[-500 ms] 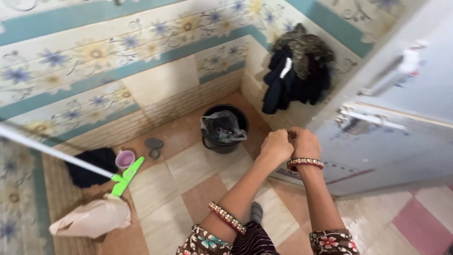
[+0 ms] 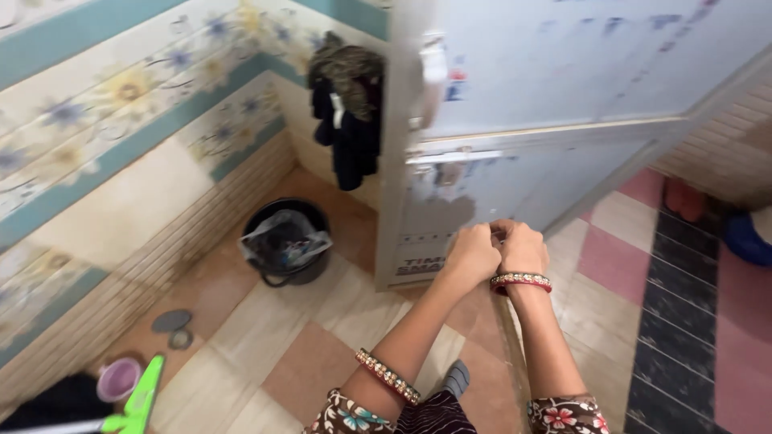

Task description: The person sorts items from a white bag and places them into a black bucket by hand.

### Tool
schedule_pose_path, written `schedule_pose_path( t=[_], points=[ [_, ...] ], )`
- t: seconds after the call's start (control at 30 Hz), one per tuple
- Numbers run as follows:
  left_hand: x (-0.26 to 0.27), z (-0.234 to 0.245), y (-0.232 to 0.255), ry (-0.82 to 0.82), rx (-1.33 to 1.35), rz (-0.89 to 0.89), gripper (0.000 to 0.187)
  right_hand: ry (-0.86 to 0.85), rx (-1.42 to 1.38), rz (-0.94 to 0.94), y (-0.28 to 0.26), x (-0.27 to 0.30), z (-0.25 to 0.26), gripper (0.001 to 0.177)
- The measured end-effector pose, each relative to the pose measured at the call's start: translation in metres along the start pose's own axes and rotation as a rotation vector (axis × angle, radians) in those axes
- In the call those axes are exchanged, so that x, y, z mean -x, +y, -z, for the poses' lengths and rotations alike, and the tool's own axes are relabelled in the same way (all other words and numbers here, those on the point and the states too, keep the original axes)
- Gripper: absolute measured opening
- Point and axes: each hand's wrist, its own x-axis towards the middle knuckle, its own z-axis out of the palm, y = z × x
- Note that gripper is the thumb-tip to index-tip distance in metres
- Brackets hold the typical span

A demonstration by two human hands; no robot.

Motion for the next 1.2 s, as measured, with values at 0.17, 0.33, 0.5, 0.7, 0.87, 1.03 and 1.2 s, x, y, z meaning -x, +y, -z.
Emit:
schedule_pose_path(
  t=[0.17, 0.33, 0.5, 0.7, 0.87, 1.03, 1.2],
  points=[
    [-0.035, -0.062, 0.042, -0.136, -0.067, 0.001, 0.029, 0.057, -0.003, -0.123, 0.062, -0.034, 0.034, 0.025],
    [-0.078, -0.122, 0.088, -0.253, -0.057, -0.036, 0.028, 0.124, -0.005, -0.268, 0.123, -0.078, 0.07, 0.026],
    [-0.115, -0.192, 0.132, -0.352, -0.01, -0.109, 0.033, 0.197, -0.004, -0.318, 0.189, -0.114, 0.111, 0.029],
    [-0.143, -0.273, 0.181, -0.462, -0.032, -0.169, 0.033, 0.202, 0.02, -0.532, 0.257, -0.148, 0.159, 0.024],
    [-0.163, -0.326, 0.212, -0.537, -0.071, -0.199, 0.035, 0.269, -0.012, -0.55, 0.306, -0.168, 0.185, 0.025],
    [-0.183, -0.361, 0.233, -0.583, -0.046, -0.221, 0.035, 0.293, -0.035, -0.598, 0.337, -0.189, 0.205, 0.028],
    [-0.212, -0.398, 0.254, -0.639, -0.075, -0.26, 0.035, 0.305, -0.039, -0.642, 0.362, -0.216, 0.228, 0.027]
  ],
)
